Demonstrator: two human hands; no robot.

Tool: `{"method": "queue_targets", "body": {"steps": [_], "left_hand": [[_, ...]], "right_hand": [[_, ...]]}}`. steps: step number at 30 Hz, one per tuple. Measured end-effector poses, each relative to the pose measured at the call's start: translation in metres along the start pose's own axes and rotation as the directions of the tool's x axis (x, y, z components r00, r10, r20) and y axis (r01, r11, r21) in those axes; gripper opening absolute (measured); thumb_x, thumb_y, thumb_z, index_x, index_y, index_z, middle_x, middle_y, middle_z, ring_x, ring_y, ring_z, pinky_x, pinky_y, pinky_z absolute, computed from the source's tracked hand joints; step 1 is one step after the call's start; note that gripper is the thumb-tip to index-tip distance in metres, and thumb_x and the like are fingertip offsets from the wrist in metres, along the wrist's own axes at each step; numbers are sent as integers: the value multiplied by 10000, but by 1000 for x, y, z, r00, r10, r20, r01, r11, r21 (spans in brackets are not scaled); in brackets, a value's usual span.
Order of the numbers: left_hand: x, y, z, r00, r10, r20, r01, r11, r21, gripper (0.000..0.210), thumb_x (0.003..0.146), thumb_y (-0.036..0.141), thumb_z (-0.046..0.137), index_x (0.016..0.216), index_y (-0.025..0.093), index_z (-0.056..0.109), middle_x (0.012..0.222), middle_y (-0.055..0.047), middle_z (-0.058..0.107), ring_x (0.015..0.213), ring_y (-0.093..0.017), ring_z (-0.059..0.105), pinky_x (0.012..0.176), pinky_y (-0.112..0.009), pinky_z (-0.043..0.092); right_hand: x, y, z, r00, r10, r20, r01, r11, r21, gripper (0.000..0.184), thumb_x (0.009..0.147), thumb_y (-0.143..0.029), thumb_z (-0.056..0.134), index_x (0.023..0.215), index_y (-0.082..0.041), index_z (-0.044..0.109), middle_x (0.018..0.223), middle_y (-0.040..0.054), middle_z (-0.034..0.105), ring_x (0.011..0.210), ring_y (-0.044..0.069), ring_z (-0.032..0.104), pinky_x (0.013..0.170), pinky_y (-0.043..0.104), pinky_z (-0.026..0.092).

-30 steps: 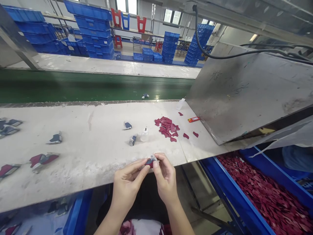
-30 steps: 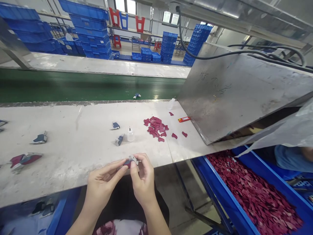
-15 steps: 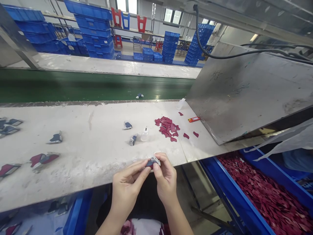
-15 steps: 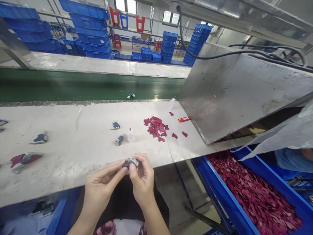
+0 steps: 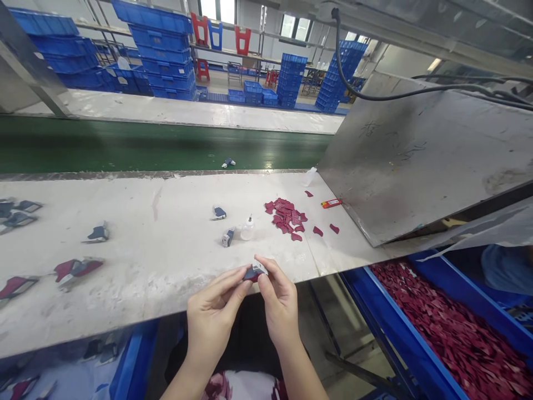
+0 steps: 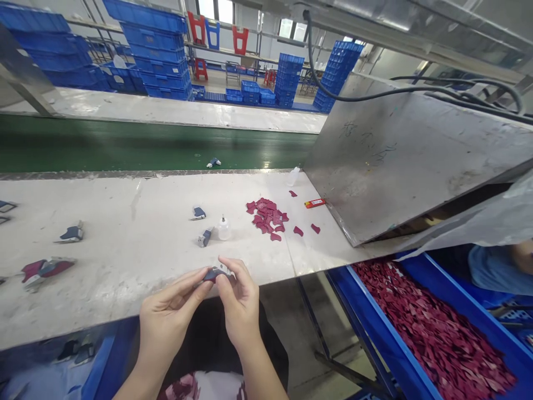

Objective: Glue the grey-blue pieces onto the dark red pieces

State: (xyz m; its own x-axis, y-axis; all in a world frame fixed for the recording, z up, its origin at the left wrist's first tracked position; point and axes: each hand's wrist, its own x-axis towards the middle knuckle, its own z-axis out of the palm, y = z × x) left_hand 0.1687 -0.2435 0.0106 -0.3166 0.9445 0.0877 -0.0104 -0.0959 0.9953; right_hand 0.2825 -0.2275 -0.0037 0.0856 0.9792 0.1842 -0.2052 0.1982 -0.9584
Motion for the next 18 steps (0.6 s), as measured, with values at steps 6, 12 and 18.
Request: {"method": "queue_targets", "body": {"steps": [6,12,18], "left_hand": [[-3,-2,-4,1000,8,-4,-8,1000,11,187,740,223,789,913,291,811,1019,-14,791,952,-240,755,849,-303,637],[-7,1,0,999,40,0,-40,999,9,206,747,191,782,917,303,811,1004,3,793,936,-217,758,861,-274,629],[-3,7,-2,999,54,-4,-54,999,-7,215,736,181,780,910,303,812,964,3,798,880,-212,768,799,-255,642]], "right_hand": [[1,2,4,999,-41,-3,41,999,-30,188,947,-315,598,1079,-262,720,1048,55,694,977,191,675,852,297,558],[-2,7,8,988,-145,-60,144,989,-24,171,969,-304,567,1058,-267,709,977,43,661,920,175,649,780,270,539],[0,11,5,995,-103,-16,103,993,54,214,904,-415,668,1040,-267,742,897,29,626,844,165,620,735,264,520]]}}
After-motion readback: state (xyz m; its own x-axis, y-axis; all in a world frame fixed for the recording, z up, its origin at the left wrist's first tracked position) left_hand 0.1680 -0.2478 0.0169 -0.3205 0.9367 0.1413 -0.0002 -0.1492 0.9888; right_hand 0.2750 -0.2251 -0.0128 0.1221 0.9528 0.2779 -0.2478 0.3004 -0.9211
